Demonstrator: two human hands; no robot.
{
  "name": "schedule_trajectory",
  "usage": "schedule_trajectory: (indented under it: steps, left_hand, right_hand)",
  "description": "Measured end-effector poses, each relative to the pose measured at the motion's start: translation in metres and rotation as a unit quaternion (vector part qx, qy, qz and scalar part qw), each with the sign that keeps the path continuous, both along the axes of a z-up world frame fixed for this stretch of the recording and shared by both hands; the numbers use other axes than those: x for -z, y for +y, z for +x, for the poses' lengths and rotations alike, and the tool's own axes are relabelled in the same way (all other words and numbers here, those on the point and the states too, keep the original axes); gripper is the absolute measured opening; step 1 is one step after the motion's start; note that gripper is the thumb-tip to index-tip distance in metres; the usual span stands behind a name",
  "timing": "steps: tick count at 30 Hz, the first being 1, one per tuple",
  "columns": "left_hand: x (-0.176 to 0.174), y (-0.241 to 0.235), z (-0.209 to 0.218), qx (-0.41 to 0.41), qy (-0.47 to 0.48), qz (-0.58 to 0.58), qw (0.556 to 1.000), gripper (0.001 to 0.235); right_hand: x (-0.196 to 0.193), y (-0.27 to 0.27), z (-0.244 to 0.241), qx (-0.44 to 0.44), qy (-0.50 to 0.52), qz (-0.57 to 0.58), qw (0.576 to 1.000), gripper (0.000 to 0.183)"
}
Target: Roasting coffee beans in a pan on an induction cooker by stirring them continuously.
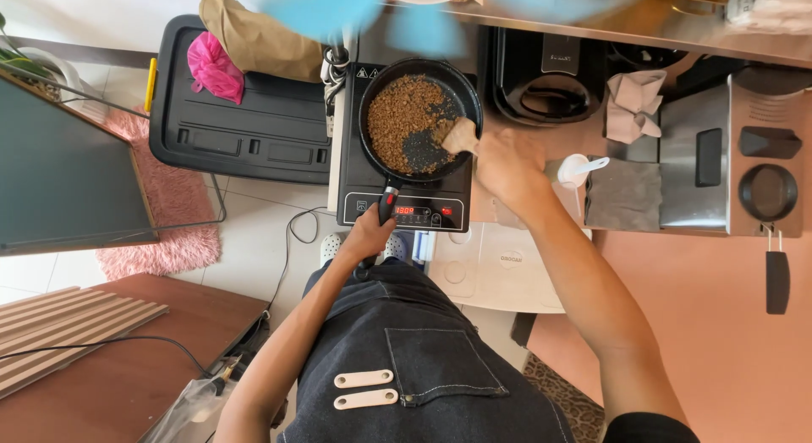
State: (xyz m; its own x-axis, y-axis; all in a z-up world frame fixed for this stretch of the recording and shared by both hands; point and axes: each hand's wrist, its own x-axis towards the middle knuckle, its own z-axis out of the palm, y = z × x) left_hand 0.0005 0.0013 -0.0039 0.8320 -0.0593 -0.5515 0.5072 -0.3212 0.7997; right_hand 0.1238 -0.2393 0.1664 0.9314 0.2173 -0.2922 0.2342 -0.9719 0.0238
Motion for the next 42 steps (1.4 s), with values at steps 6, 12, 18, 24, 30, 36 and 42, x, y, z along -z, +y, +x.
schedule_trajectory:
  steps: [6, 12, 18, 24, 30, 36, 42]
  left_hand:
    - [0.001, 0.000, 0.001, -0.005, -0.004, 0.020, 1.000, 0.030]
    - [0.008, -0.002, 0.000, -0.005, -0.010, 0.024, 1.000, 0.031]
    - [0.022, 0.002, 0.001, 0.001, -0.033, 0.052, 0.998, 0.034]
    - [0.081, 0.001, -0.002, 0.006, -0.128, 0.079, 0.989, 0.034]
    - [0.011, 0.000, 0.000, -0.009, -0.015, 0.013, 1.000, 0.035]
    - [0.032, 0.000, 0.001, 0.003, -0.036, 0.037, 0.999, 0.036]
    - [0.007, -0.001, 0.000, -0.014, -0.007, 0.016, 1.000, 0.036]
  right_hand:
    - [-0.053, 0.014, -0.004, 0.068, 0.021, 0.083, 0.994, 0.025]
    - [-0.006, -0.002, 0.013, -0.045, -0.115, 0.060, 0.991, 0.021]
    - [-0.049, 0.013, -0.013, -0.047, 0.012, -0.042, 0.998, 0.024]
    - [-0.052, 0.014, -0.015, 0.049, 0.130, 0.129, 0.982, 0.033]
    - [-0.032, -0.004, -0.012, 0.033, 0.155, 0.069, 0.985, 0.036]
    - [-0.008, 0.025, -0.017, 0.117, 0.143, 0.151, 0.971, 0.037]
    - [-0.014, 0.040, -0.024, 0.116, 0.116, 0.201, 0.966, 0.041]
